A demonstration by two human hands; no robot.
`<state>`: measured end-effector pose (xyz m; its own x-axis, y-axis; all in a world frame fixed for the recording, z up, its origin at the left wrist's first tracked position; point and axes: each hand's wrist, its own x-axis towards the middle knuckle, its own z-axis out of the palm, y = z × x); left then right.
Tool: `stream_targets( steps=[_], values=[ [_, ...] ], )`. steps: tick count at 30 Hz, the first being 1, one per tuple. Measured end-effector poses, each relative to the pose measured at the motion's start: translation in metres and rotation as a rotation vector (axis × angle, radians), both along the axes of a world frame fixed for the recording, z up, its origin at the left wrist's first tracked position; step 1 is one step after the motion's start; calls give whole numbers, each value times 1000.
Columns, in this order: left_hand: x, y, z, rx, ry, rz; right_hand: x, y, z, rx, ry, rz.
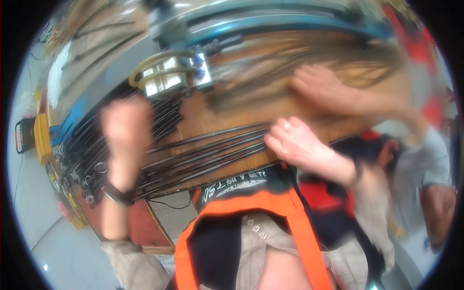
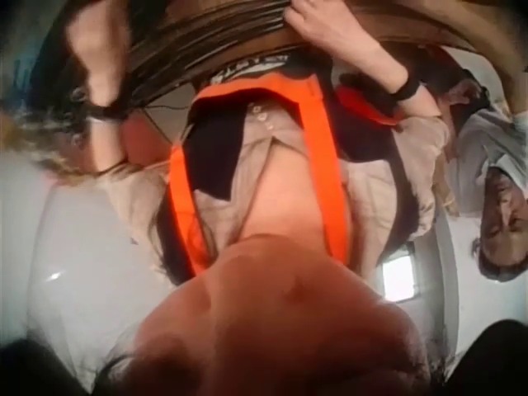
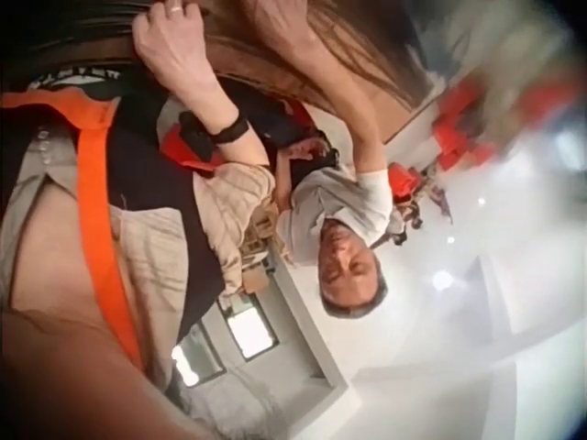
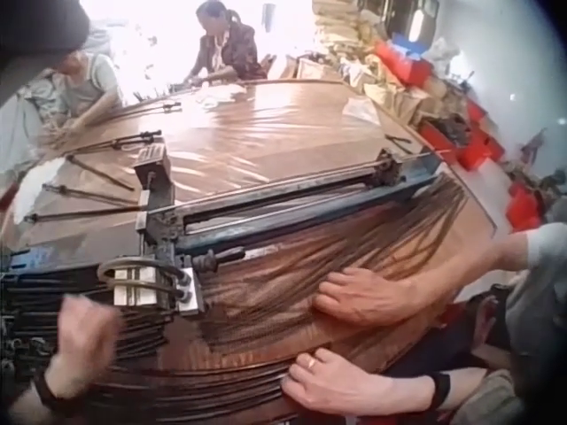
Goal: The worker is organizing and assembling bundles of black cables or rods using a specialized mechanical fixture on a workbench.
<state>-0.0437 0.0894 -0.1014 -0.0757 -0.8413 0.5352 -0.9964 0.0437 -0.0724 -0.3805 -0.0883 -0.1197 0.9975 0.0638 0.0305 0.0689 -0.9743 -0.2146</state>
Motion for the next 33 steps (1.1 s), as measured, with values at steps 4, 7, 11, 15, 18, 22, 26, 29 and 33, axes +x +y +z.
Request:
stream_targets(
  steps=[4, 7, 11, 15, 18, 22, 26, 29, 33],
  values=[
    [-147, 33, -22, 300, 427, -129, 10, 10, -22, 55, -190, 11],
    [-174, 22, -33, 232, 510, 8, 17, 8, -22, 65, -240, -20],
    [-170, 15, -22, 328, 429, 17, 2, -9, -30, 1, -648, -21],
    [-164, 18, 17, 519, 453, 45, -28, -35, -46, 34, -800, -66],
    [-160, 13, 40, 600, 417, 36, -24, -12, -34, 42, -700, -76],
    [-129, 5, 73, 442, 331, 3, -33, -46, -35, 29, -954, -174],
    [-50, 37, 130, 150, 147, 222, -58, -63, -36, -100, -917, -452],
    [-4, 61, 161, -53, 125, 396, -42, -57, -21, -101, -944, -492],
    [34, 69, 174, -271, 277, 575, 10, -43, 7, 166, -896, -624]
  ],
)
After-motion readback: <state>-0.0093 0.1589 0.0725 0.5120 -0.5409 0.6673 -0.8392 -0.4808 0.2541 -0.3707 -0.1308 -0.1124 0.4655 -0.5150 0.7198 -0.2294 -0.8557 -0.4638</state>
